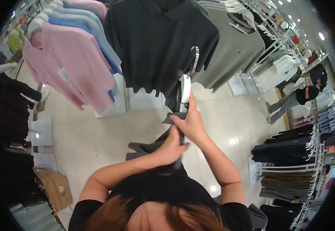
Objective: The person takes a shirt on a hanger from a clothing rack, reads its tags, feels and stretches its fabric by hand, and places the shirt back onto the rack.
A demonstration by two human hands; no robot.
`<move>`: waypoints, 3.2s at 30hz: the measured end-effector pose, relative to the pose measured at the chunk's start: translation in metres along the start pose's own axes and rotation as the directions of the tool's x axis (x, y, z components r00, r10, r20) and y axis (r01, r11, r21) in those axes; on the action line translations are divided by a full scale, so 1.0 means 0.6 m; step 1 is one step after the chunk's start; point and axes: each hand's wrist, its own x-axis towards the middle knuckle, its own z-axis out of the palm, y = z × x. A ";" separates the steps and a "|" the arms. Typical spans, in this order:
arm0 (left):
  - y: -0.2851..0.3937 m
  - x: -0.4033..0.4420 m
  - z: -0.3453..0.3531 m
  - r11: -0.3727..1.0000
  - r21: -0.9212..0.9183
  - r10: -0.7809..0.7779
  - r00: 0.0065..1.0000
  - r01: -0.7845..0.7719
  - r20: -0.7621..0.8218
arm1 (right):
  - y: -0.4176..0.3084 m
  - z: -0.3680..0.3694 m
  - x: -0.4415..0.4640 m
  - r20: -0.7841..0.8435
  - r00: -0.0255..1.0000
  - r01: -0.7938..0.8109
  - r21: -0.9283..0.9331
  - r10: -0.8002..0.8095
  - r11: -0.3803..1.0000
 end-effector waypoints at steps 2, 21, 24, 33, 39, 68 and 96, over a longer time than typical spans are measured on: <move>0.005 0.007 0.024 0.997 0.035 0.072 0.996 -0.074 0.061 | 0.003 -0.034 0.007 0.046 0.998 0.034 -0.086 -0.030 0.996; 0.220 0.285 -0.246 0.320 0.896 0.783 0.619 -0.309 -0.066 | 0.045 -0.328 -0.038 -0.240 0.890 0.221 -0.516 -0.387 0.828; 0.290 0.437 -0.319 0.266 0.950 0.933 0.291 -0.164 -0.211 | 0.055 -0.392 -0.053 -0.297 0.884 0.139 -0.569 -0.360 0.810; 0.337 0.662 -0.480 0.485 0.855 0.546 0.701 0.183 -0.459 | 0.099 -0.509 -0.060 -0.478 0.790 0.018 -0.609 -0.385 0.793; 0.337 0.676 -0.477 0.350 0.864 0.635 0.586 0.363 -0.503 | 0.118 -0.541 0.001 -0.382 0.807 0.099 -0.664 -0.451 0.741; 0.383 0.509 -0.366 0.620 0.773 0.379 0.811 0.134 -0.445 | -0.208 -0.322 0.603 -0.156 0.519 0.632 -0.592 -0.841 0.500; 0.334 0.544 -0.369 0.538 0.823 0.620 0.574 0.184 -0.534 | 0.128 -0.170 0.138 0.360 0.889 -0.423 0.883 0.283 0.204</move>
